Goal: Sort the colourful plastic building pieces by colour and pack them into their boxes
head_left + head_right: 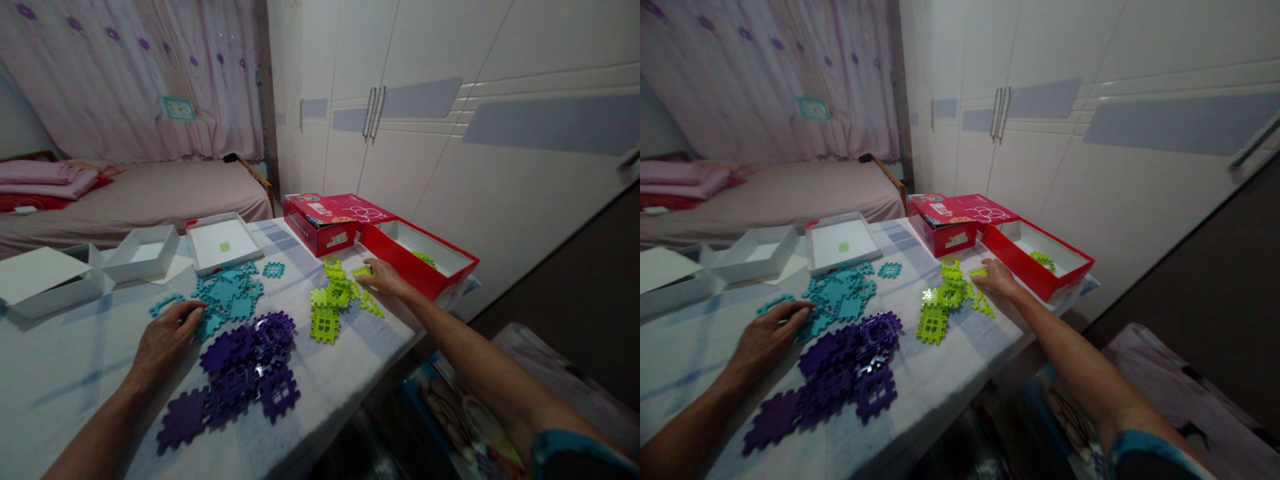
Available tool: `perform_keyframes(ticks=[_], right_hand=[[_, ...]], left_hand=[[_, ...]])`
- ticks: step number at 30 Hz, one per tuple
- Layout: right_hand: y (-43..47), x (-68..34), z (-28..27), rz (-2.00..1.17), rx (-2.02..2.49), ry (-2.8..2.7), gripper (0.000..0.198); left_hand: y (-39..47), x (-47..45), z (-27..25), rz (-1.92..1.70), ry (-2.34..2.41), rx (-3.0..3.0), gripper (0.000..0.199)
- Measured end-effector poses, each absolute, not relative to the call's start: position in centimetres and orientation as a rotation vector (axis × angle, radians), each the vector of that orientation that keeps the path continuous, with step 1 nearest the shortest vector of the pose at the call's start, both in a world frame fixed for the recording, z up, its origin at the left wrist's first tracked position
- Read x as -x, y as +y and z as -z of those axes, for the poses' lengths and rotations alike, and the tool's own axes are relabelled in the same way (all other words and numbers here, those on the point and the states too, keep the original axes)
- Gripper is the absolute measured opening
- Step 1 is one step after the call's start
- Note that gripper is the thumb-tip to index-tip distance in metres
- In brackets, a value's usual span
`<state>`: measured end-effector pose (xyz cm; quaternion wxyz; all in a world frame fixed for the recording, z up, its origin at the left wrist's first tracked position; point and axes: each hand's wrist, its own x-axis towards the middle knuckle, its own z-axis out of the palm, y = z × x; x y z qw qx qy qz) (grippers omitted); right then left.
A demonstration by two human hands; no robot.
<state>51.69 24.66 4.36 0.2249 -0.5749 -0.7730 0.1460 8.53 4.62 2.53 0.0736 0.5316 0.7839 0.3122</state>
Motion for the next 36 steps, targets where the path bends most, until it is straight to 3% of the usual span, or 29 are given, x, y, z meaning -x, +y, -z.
perform_keyframes(ticks=[3,9,17,25,33,36], right_hand=[[24.1,-52.6,-5.7,-0.569,1.576,-2.101,0.026],[19.9,-53.7,-7.2,-1.125,1.357,-2.159,0.031],[17.5,-52.1,-5.2,-0.44,1.603,-2.4,0.039],[17.5,-52.3,-4.4,-0.407,1.503,-2.263,0.029],[17.5,-51.9,-6.3,-0.702,1.278,-1.996,0.024],[20.4,-53.8,-9.4,-0.514,1.257,-1.784,0.026]], left_hand=[[4.5,-8.8,-2.9,-0.925,2.366,-1.573,0.039],[4.4,-9.1,-3.3,-0.93,2.358,-1.585,0.038],[4.5,-8.8,-3.1,-0.888,2.37,-1.582,0.042],[4.5,-8.9,-3.1,-0.939,2.354,-1.601,0.039],[4.6,-8.8,-2.9,-0.95,2.353,-1.613,0.04],[4.6,-8.5,-2.7,-0.944,2.346,-1.612,0.04]])
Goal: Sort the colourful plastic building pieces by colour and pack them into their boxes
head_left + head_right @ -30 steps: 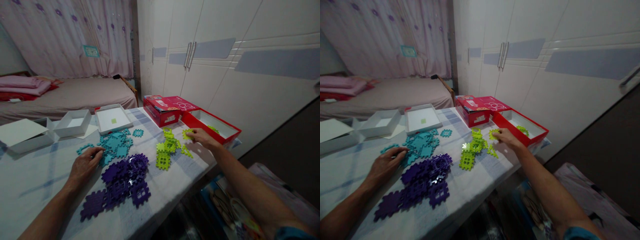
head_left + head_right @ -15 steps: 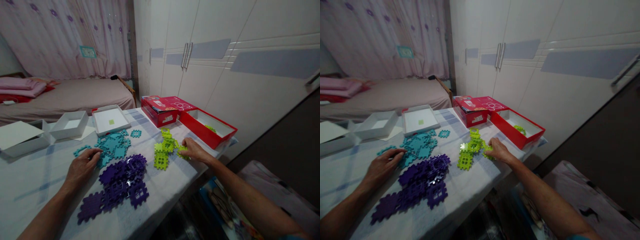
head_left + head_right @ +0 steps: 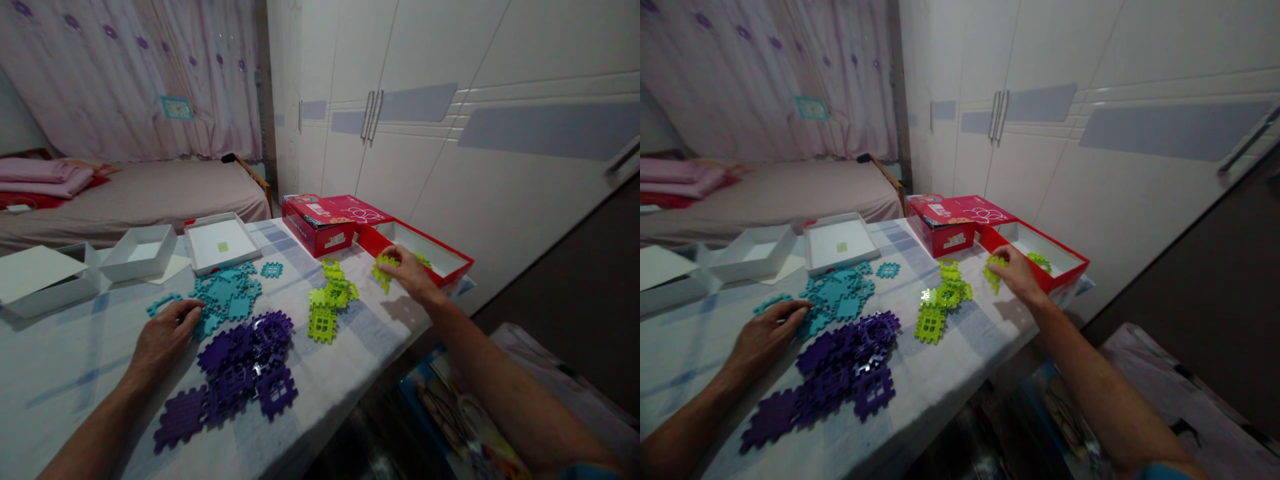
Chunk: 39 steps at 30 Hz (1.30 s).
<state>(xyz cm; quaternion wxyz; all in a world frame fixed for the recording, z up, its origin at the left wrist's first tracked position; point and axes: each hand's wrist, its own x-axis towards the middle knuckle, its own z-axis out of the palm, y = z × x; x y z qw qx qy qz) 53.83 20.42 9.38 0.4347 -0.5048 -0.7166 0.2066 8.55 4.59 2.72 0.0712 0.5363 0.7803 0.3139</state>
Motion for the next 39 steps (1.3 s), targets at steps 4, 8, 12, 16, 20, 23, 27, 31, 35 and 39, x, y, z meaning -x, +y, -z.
perform_keyframes(ticks=[4,8,12,16,20,23,27,31,35,39], right_hand=[[26.5,-57.7,-13.7,-0.059,1.435,-1.57,0.022],[29.0,-58.5,-14.3,0.143,1.627,-1.54,0.034],[24.7,-54.1,-10.9,-0.015,1.249,-2.057,0.052],[18.0,-48.3,-7.3,-0.438,0.98,-2.55,0.087],[14.8,-45.1,-5.6,-0.382,1.079,-2.728,0.11],[14.8,-44.6,-5.2,-0.298,1.123,-2.746,0.102],[15.3,-44.5,-5.1,-0.244,1.094,-2.659,0.072],[15.8,-44.8,-5.2,-0.272,1.053,-2.571,0.051],[16.4,-45.3,-5.2,-0.278,1.095,-2.498,0.047],[17.1,-45.6,-5.2,-0.358,1.046,-2.446,0.038]], left_hand=[[4.7,-8.3,-2.5,-0.972,2.353,-1.636,0.037],[4.8,-8.4,-2.5,-0.951,2.344,-1.624,0.039],[4.6,-8.8,-2.8,-0.921,2.342,-1.599,0.041],[4.5,-8.9,-2.9,-0.912,2.358,-1.601,0.041],[4.6,-8.9,-2.9,-0.933,2.351,-1.619,0.04],[4.6,-8.9,-2.8,-0.931,2.352,-1.612,0.04],[4.5,-9.0,-2.9,-0.957,2.346,-1.619,0.039],[4.4,-9.1,-3.1,-0.967,2.333,-1.627,0.038],[4.5,-9.2,-3.3,-0.949,2.337,-1.607,0.04],[4.5,-9.2,-3.3,-0.961,2.342,-1.606,0.04]])
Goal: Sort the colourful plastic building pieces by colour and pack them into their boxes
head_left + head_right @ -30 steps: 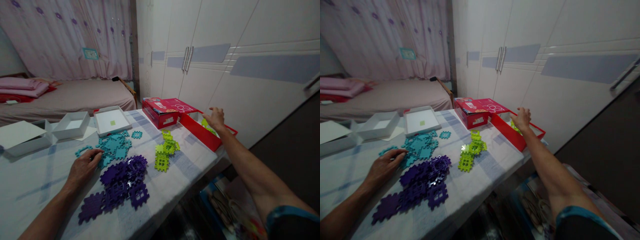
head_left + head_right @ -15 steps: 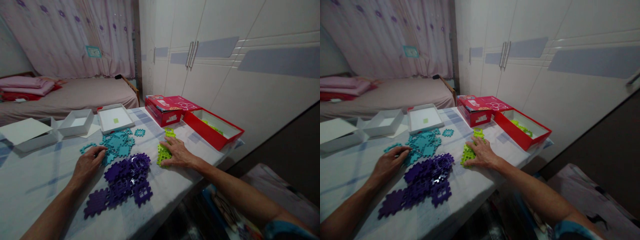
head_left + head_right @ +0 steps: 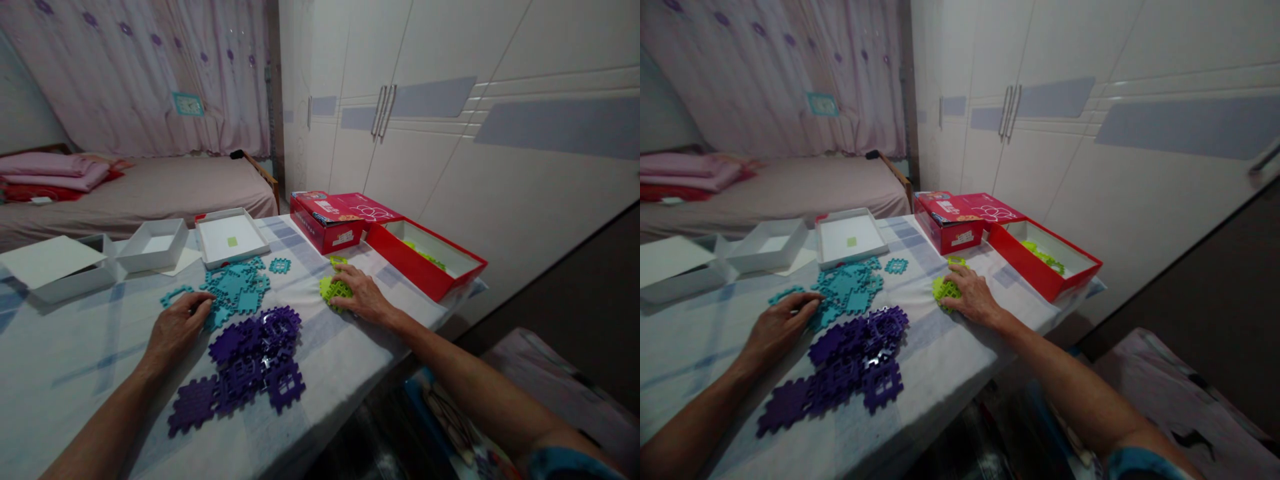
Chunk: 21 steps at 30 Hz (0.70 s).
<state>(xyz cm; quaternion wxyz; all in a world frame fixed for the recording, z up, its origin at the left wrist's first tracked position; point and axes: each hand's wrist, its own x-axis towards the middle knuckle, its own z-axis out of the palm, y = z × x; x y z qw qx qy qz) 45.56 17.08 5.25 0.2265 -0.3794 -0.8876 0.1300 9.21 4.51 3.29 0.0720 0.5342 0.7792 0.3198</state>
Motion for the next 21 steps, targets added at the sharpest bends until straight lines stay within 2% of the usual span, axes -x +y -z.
perform_keyframes(ticks=[6,11,16,21], right_hand=[[18.5,-46.3,-5.2,-0.531,0.971,-2.126,0.027],[19.5,-47.5,-4.3,-0.85,1.168,-1.685,0.033],[19.6,-47.5,-3.9,-1.166,1.093,-1.305,0.044],[21.2,-48.9,-6.4,-1.155,1.048,-1.206,0.048]], left_hand=[[4.5,-9.0,-3.0,-0.937,2.316,-1.601,0.041],[4.5,-9.0,-3.1,-0.954,2.328,-1.603,0.04],[4.4,-9.1,-3.2,-0.944,2.321,-1.594,0.038],[4.5,-8.9,-2.9,-0.97,2.331,-1.601,0.037]])
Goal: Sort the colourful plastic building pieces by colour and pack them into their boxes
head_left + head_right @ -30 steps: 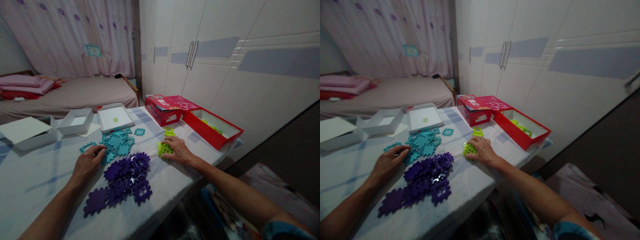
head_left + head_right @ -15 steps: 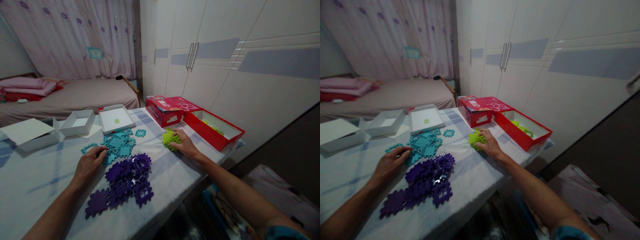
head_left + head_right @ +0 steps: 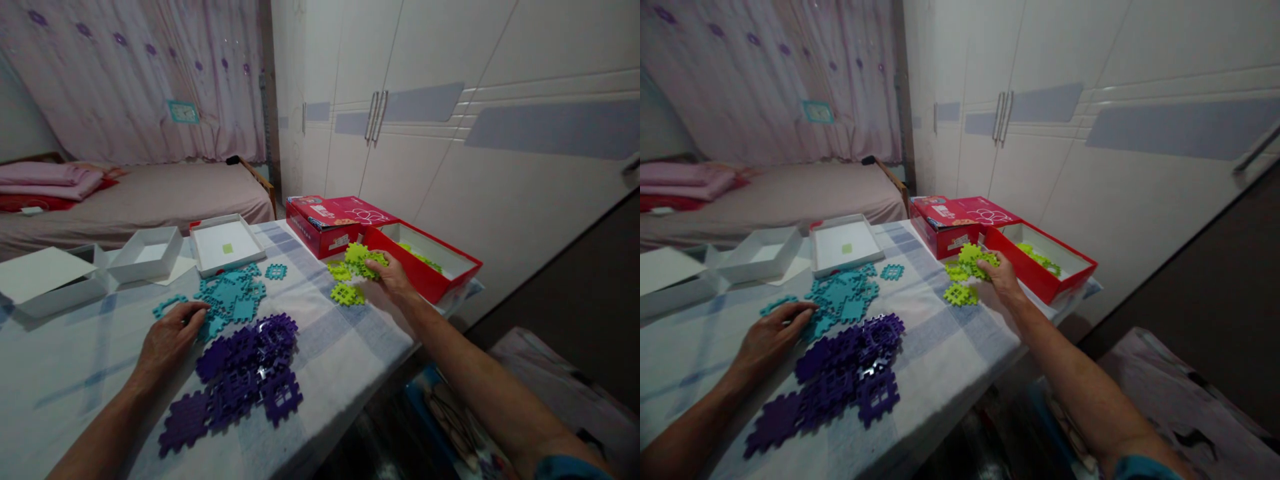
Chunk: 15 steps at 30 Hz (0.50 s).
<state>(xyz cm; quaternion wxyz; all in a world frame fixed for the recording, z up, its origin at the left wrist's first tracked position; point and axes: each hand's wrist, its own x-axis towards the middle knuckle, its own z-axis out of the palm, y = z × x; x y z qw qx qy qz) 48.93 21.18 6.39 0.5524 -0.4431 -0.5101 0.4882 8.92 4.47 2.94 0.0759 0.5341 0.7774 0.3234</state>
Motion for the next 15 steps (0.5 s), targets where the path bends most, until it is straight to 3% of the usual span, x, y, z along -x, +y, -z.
perform_keyframes(ticks=[8,12,15], right_hand=[[27.9,-56.4,-13.4,-0.567,1.198,-1.074,0.041],[29.8,-59.0,-13.7,-0.478,1.518,-1.125,0.027],[29.5,-58.7,-13.0,-0.34,1.592,-1.13,0.03]], left_hand=[[4.5,-8.9,-3.0,-0.925,2.354,-1.598,0.039],[4.5,-9.0,-3.0,-0.927,2.348,-1.604,0.039],[4.5,-9.1,-3.0,-0.925,2.356,-1.602,0.039]])
